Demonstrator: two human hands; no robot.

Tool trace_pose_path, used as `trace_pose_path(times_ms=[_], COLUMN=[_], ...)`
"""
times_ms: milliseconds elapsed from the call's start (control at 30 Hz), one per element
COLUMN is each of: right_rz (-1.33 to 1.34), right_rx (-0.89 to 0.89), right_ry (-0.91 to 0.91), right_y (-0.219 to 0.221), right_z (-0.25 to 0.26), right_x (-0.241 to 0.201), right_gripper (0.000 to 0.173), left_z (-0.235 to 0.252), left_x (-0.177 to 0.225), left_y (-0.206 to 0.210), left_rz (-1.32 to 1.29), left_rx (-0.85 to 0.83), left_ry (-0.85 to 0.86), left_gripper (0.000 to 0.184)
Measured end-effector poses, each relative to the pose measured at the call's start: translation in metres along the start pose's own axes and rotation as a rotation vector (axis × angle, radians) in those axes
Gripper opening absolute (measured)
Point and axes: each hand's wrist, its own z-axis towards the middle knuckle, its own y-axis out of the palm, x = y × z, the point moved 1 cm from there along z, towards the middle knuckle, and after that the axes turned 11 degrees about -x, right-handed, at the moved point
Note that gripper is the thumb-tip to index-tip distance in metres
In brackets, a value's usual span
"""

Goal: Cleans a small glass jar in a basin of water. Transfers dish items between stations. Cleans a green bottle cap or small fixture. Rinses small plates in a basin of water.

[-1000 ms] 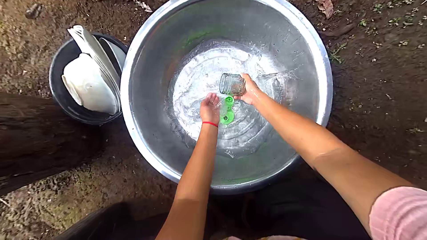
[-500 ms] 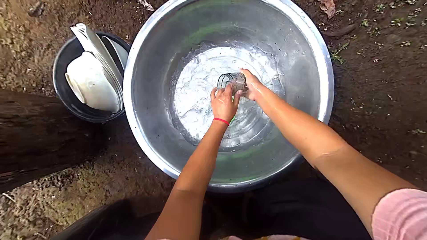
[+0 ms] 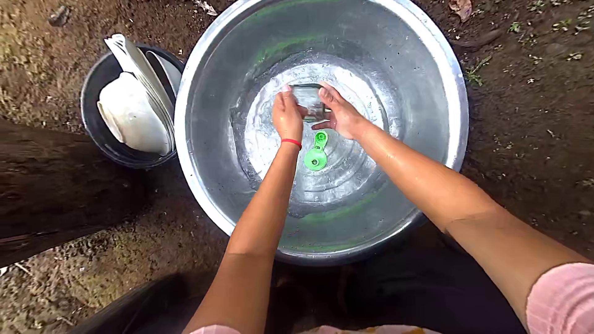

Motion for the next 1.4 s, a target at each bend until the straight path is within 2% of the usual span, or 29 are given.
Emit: trace_pose_path(times_ms=[67,100,133,200,267,300,367,400,433,500,567,600,633,700,767,833,867,900,967,1000,1100,1200,1300,1367,1400], right_rz=[0.191,0.244,0.291,0.398,0.469,0.495,0.547,0.556,0.568,0.568,0.610,0.597,0.581,0.536,0.537,0.572,0.596,0.630,0.703,0.700,0.463,0.311,0.216,0.154,0.135], right_rx=[0.012,0.040,0.091,0.209,0.298,0.328,0.341,0.327,0.290,0.250,0.264,0.269,0.269,0.311,0.350,0.374,0.371,0.359,0.343,0.337,0.323,0.334,0.346,0.358,0.375], right_ry=[0.162,0.205,0.229,0.227,0.224,0.238,0.248,0.238,0.210,0.189,0.211,0.202,0.178,0.135,0.097,0.080,0.077,0.074,0.081,0.100,0.187,0.295,0.354,0.357,0.362], right_y=[-0.014,-0.021,-0.028,-0.043,-0.052,-0.051,-0.044,-0.037,-0.029,-0.014,-0.009,-0.011,-0.016,-0.029,-0.040,-0.048,-0.054,-0.059,-0.068,-0.072,-0.087,-0.102,-0.111,-0.115,-0.116], right_z=[0.005,0.003,0.001,-0.006,-0.008,-0.008,-0.005,-0.006,-0.006,-0.004,-0.001,0.000,0.002,0.006,0.004,-0.005,-0.010,-0.014,-0.016,-0.017,-0.025,-0.036,-0.044,-0.048,-0.050], right_x=[0.001,0.005,0.010,0.023,0.038,0.047,0.057,0.060,0.061,0.056,0.043,0.036,0.030,0.024,0.017,0.015,0.016,0.020,0.028,0.034,0.048,0.068,0.081,0.080,0.079], right_gripper=[0.051,0.053,0.057,0.062,0.061,0.061,0.060,0.057,0.052,0.048,0.054,0.056,0.058,0.058,0.056,0.056,0.058,0.061,0.069,0.069,0.058,0.051,0.049,0.050,0.051], left_z=[-0.002,-0.005,-0.010,-0.027,-0.044,-0.050,-0.050,-0.049,-0.048,-0.050,-0.055,-0.061,-0.069,-0.089,-0.094,-0.082,-0.077,-0.073,-0.073,-0.075,-0.075,-0.070,-0.061,-0.055,-0.055], left_x=[-0.015,-0.026,-0.041,-0.084,-0.121,-0.127,-0.105,-0.082,-0.055,-0.021,-0.032,-0.051,-0.075,-0.119,-0.143,-0.153,-0.155,-0.156,-0.153,-0.152,-0.139,-0.123,-0.117,-0.121,-0.128], left_y=[0.002,-0.007,-0.024,-0.056,-0.053,-0.040,-0.007,0.007,0.017,0.023,0.017,0.014,0.014,0.026,0.033,0.017,0.003,-0.010,-0.021,-0.019,-0.009,-0.015,-0.031,-0.052,-0.062], left_rz=[0.231,0.294,0.339,0.283,-0.115,-0.392,-0.873,-0.952,-0.904,-0.619,-0.301,-0.151,0.001,0.376,0.756,0.914,0.927,0.893,0.721,0.615,0.128,-0.180,-0.152,-0.013,0.037], left_rx=[-0.126,-0.110,-0.033,0.289,0.480,0.468,0.198,0.050,-0.036,-0.040,0.147,0.183,0.129,-0.157,-0.472,-0.628,-0.598,-0.494,-0.234,-0.161,-0.213,-0.242,-0.205,-0.167,-0.063], left_ry=[0.088,0.082,0.023,-0.207,-0.373,-0.372,-0.333,-0.329,-0.322,-0.195,-0.038,-0.030,-0.057,-0.080,0.051,0.202,0.227,0.183,0.026,-0.008,-0.007,-0.154,-0.305,-0.298,-0.278], left_gripper=[0.048,0.050,0.050,0.046,0.044,0.041,0.032,0.032,0.033,0.038,0.038,0.038,0.040,0.057,0.067,0.062,0.055,0.052,0.054,0.055,0.052,0.054,0.072,0.078,0.077])
